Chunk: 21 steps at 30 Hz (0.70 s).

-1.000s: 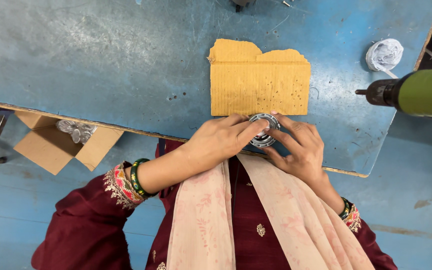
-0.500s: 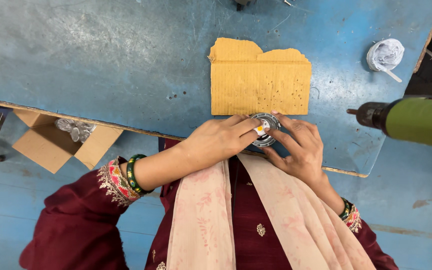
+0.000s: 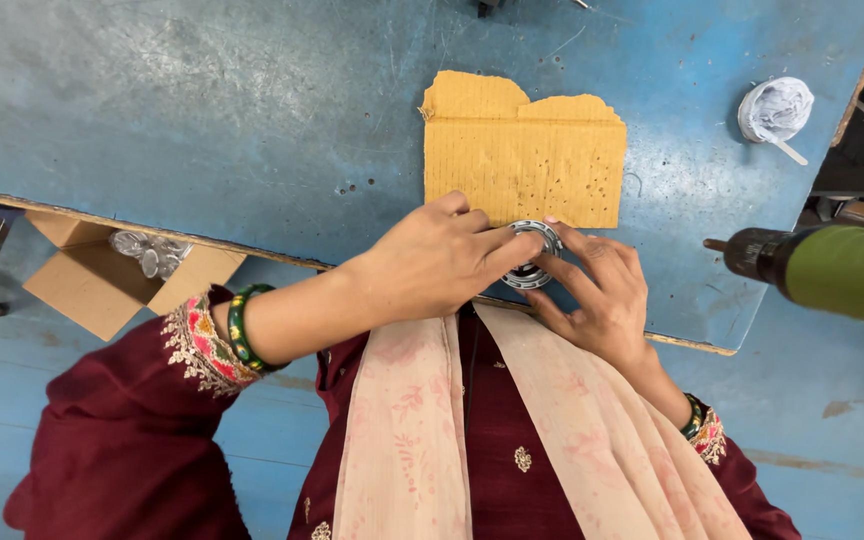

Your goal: The person places a small LED disc and white ring into a metal bulb housing on the workbench, presses the parts into place, then uses a green electric screwdriver to drive screws into the housing. They then fit a black finned heat sink onto the assembly and drive more screws with the electric screwdriver to secure it.

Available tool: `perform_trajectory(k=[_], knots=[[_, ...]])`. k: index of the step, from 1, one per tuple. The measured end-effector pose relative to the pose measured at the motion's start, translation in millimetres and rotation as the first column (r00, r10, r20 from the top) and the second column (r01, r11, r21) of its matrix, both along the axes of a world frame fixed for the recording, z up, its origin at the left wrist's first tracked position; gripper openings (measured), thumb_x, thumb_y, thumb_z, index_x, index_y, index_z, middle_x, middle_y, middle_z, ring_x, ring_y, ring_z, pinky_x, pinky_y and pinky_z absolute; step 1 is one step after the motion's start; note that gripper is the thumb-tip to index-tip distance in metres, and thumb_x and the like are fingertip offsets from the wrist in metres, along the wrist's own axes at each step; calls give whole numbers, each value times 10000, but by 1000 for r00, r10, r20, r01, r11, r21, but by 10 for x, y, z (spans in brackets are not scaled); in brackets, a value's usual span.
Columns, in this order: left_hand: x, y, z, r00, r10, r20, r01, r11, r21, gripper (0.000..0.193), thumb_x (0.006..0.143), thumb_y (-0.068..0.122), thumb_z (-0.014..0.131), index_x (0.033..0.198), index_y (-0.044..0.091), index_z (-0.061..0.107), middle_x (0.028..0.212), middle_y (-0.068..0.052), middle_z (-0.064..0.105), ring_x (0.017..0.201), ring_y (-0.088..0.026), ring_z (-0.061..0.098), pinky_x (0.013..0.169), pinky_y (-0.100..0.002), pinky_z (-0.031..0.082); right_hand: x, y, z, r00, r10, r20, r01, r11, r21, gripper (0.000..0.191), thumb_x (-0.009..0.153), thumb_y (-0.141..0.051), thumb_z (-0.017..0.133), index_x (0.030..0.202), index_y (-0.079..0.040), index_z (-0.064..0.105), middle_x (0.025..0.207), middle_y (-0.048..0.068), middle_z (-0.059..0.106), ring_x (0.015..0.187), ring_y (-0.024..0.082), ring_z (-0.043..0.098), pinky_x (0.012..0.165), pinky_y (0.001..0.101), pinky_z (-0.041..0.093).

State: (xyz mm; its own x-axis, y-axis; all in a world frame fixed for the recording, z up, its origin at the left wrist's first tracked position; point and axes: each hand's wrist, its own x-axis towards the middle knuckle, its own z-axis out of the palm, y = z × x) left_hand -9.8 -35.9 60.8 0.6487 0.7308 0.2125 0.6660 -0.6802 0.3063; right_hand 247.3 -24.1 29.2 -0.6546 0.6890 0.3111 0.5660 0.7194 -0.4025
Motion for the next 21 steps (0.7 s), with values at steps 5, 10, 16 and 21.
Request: perform_trajectory(k=[5, 10, 16, 21], knots=[[9, 12, 21, 1000, -6, 4, 5, 998, 63, 463, 893, 178, 626, 1344, 107, 549, 1037, 13, 730, 862, -181, 696, 780, -336, 439, -6, -10, 3, 1000, -11, 23, 12, 1000, -11, 430, 724, -267, 901, 1096, -105, 758, 1332, 120, 674, 1131, 289, 667, 991, 431, 495], [36, 14, -12, 1000, 11, -23, -9, 996, 85, 440, 905, 175, 621, 1336, 137, 546, 1083, 23, 733, 823, -175, 687, 788, -330, 438, -9, -15, 4, 1000, -9, 14, 9, 1000, -21, 430, 738, -268, 908, 1100, -96, 754, 1337, 124, 672, 1137, 280, 665, 999, 435, 490], [86, -31, -28, 996, 53, -69, -44, 992, 118, 459, 919, 209, 623, 1362, 131, 528, 1017, 31, 717, 725, -179, 654, 779, -336, 438, -22, -22, 8, 1000, -16, 11, 17, 999, -32, 430, 730, -253, 917, 1089, -89, 745, 1342, 126, 670, 1163, 279, 652, 1013, 450, 487], [76, -7, -47, 999, 31, -24, -29, 995, 94, 399, 946, 208, 618, 1330, 140, 533, 1005, 35, 696, 814, -171, 677, 819, -343, 445, -4, -5, -7, 1000, 0, 14, 0, 1000, -30, 434, 694, -237, 911, 1070, -95, 746, 1340, 136, 666, 1181, 279, 642, 1020, 468, 486]])
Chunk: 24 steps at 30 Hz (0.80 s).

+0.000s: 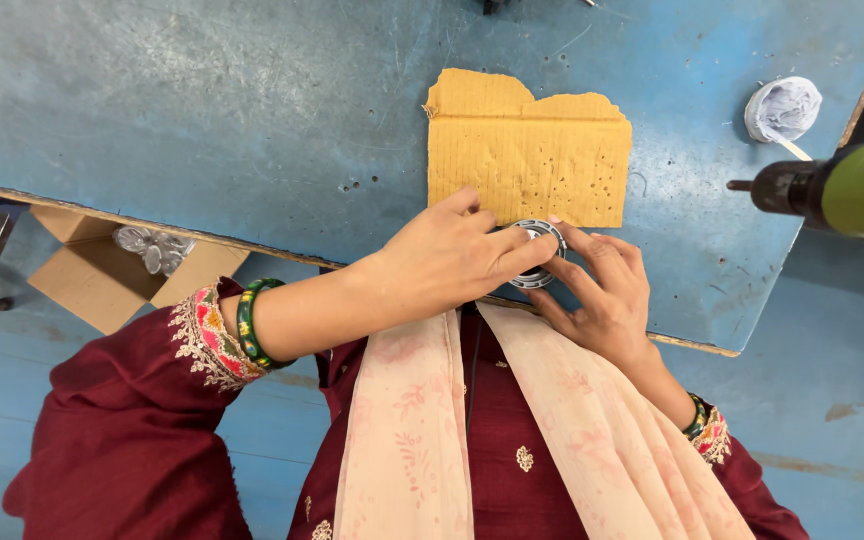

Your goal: The person places a small LED disc and white ring into a metal bulb housing on the workbench, presses the parts into place, then uses a green electric screwdriver to drive screws into the housing. They then fit a black finned heat sink onto the assembly and drive more screws with the electric screwdriver to secure it.

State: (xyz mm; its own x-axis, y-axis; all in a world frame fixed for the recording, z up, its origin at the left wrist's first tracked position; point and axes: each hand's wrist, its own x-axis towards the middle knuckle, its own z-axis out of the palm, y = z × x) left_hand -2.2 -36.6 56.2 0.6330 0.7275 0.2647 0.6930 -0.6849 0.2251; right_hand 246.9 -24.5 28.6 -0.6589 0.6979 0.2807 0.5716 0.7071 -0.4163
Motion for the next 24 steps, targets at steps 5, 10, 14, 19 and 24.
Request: perform_trajectory(k=[5, 10, 14, 19, 24], knots=[[-12, -5, 6, 1000, 0, -2, 0, 1000, 29, 395, 924, 189, 631, 1308, 136, 558, 1003, 41, 683, 861, -159, 688, 825, -336, 451, 10, -22, -22, 1000, -6, -3, 6, 1000, -6, 410, 709, -238, 913, 1060, -102, 749, 1338, 124, 668, 1195, 263, 645, 1027, 467, 487], [-37, 8, -10, 998, -50, -48, 47, 997, -66, 237, 904, 175, 654, 1139, 168, 633, 978, 26, 664, 822, -183, 672, 787, -345, 459, 10, -25, -30, 1000, -10, -8, 10, 1000, 2, 419, 713, -244, 918, 1076, -108, 757, 1327, 120, 670, 1184, 263, 644, 1026, 462, 488], [-52, -16, -30, 998, -47, 33, 47, 999, 0, 217, 851, 152, 652, 1066, 146, 675, 1067, 4, 654, 844, -171, 662, 810, -346, 462, 9, -21, -23, 1000, -11, -15, 11, 1000, -6, 428, 697, -239, 917, 1072, -109, 758, 1330, 116, 675, 1165, 264, 642, 1007, 454, 489], [-22, -74, -53, 1000, -16, 21, 17, 1000, -6, 167, 849, 168, 655, 1011, 147, 688, 1039, 0, 637, 852, -181, 660, 812, -354, 463, 1, -27, -11, 1000, -11, -12, 11, 1000, -2, 414, 710, -239, 915, 1072, -117, 754, 1348, 106, 670, 1183, 254, 646, 1025, 452, 490], [26, -124, -89, 998, 34, 50, -34, 999, 15, 119, 867, 151, 658, 984, 148, 679, 1059, 5, 633, 882, -170, 661, 818, -341, 458, 3, -45, -20, 1000, -18, -24, 18, 1000, -3, 411, 708, -229, 909, 1073, -121, 752, 1350, 101, 669, 1168, 260, 647, 1018, 445, 491]])
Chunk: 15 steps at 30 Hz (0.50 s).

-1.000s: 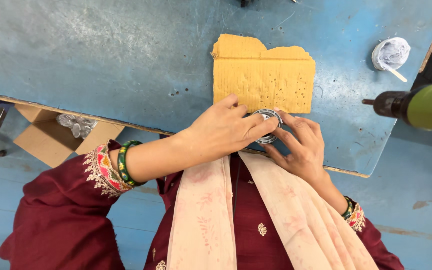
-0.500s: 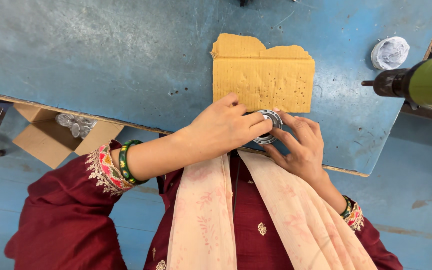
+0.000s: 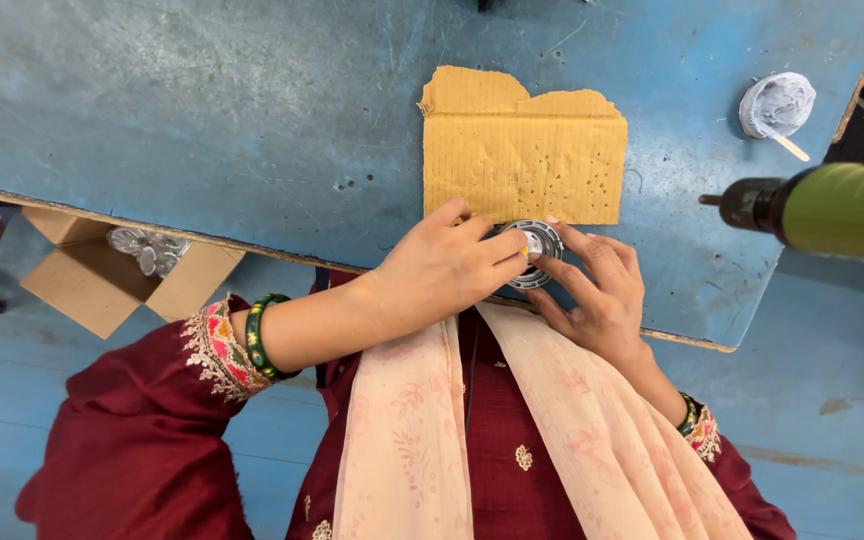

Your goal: The person places a small LED disc and white ring into a metal bulb housing on the workbench, presses the parts into place, then uses a green electric screwdriver to drive screws into the housing. They then fit a black finned heat sink onto the assembly and drive more screws with the electric screwdriver to secure it.

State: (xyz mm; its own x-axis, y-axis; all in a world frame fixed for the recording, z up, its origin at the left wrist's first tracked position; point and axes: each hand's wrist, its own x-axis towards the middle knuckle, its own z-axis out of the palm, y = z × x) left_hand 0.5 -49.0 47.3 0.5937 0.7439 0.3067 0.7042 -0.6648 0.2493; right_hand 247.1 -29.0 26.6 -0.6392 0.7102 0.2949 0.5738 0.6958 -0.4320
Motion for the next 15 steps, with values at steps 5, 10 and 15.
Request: perform_trajectory(k=[5, 10, 15], knots=[[-3, -6, -35, 999, 11, 44, -12, 1000, 14, 126, 866, 150, 658, 991, 144, 676, 1110, 8, 641, 927, -165, 667, 844, -337, 462, -8, -32, -49, 1000, -16, 13, 16, 999, 35, 415, 709, -208, 907, 1089, -139, 755, 1354, 102, 665, 1136, 282, 641, 998, 421, 498], [4, -41, -20, 1000, 27, 10, -28, 998, 48, 126, 859, 164, 665, 983, 144, 677, 1115, 2, 649, 904, -185, 663, 872, -351, 470, -10, -55, -90, 999, -34, -5, 34, 999, 34, 427, 688, -183, 907, 1083, -140, 750, 1353, 102, 665, 1110, 297, 632, 972, 410, 504], [56, -97, 23, 996, 93, 7, -94, 993, 77, 175, 867, 178, 667, 1034, 128, 687, 1139, -3, 653, 853, -191, 642, 880, -363, 467, -9, -76, -131, 998, -31, -45, 32, 999, 23, 428, 680, -139, 902, 1076, -120, 740, 1382, 134, 649, 1114, 298, 643, 952, 411, 500]])
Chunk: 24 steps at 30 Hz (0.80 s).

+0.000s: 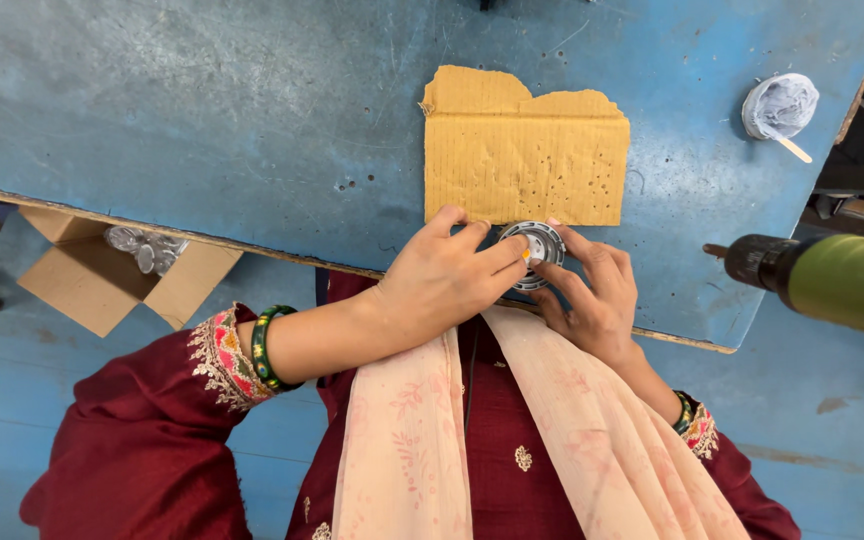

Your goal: The person places a small LED disc and white ring into a metal bulb housing on the workbench, presses the parts into place, then uses a green electric screwdriver to drive screws into the housing. They then fit a black finned heat sink onto the assembly and drive more screws with the electric screwdriver to secure it.

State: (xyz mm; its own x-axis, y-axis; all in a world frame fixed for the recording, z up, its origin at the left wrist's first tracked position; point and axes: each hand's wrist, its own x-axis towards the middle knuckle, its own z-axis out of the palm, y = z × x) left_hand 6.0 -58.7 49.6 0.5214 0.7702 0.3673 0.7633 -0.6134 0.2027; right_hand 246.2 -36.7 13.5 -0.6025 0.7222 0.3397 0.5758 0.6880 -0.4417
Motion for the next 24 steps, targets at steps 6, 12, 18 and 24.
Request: perform_trajectory(k=[6, 12, 18, 24], knots=[[17, 0, -10, 1000, 12, 13, -12, 1000, -14, 188, 894, 178, 666, 1075, 132, 688, 1129, -2, 646, 848, -195, 653, 889, -374, 465, 5, -36, -60, 999, -13, -30, 13, 1000, -13, 420, 684, -109, 900, 1070, -101, 735, 1399, 156, 633, 1111, 310, 632, 942, 419, 497], [0, 11, -52, 1000, -5, 24, 6, 1000, -15, 186, 894, 169, 667, 1077, 147, 694, 1139, 8, 648, 834, -193, 656, 919, -387, 466, 29, -42, -105, 999, 0, -50, -1, 1000, -16, 428, 665, -82, 881, 1066, -89, 732, 1408, 176, 625, 1107, 309, 630, 932, 426, 488], [18, 14, -52, 1000, 1, 31, -1, 1000, -15, 133, 898, 167, 667, 1029, 150, 686, 1147, 9, 649, 828, -190, 658, 927, -388, 465, 42, -49, -144, 996, 0, -87, -4, 999, -46, 417, 657, -36, 850, 1050, -85, 722, 1420, 182, 611, 1128, 316, 618, 919, 426, 473], [38, 15, -45, 1000, 15, 27, -14, 1000, -15, 132, 895, 163, 668, 1027, 166, 683, 1084, 15, 636, 807, -186, 649, 932, -387, 465, 60, -56, -164, 995, 2, -95, -8, 998, -63, 393, 672, -30, 840, 1044, -79, 720, 1427, 182, 602, 1125, 326, 609, 930, 430, 472]])
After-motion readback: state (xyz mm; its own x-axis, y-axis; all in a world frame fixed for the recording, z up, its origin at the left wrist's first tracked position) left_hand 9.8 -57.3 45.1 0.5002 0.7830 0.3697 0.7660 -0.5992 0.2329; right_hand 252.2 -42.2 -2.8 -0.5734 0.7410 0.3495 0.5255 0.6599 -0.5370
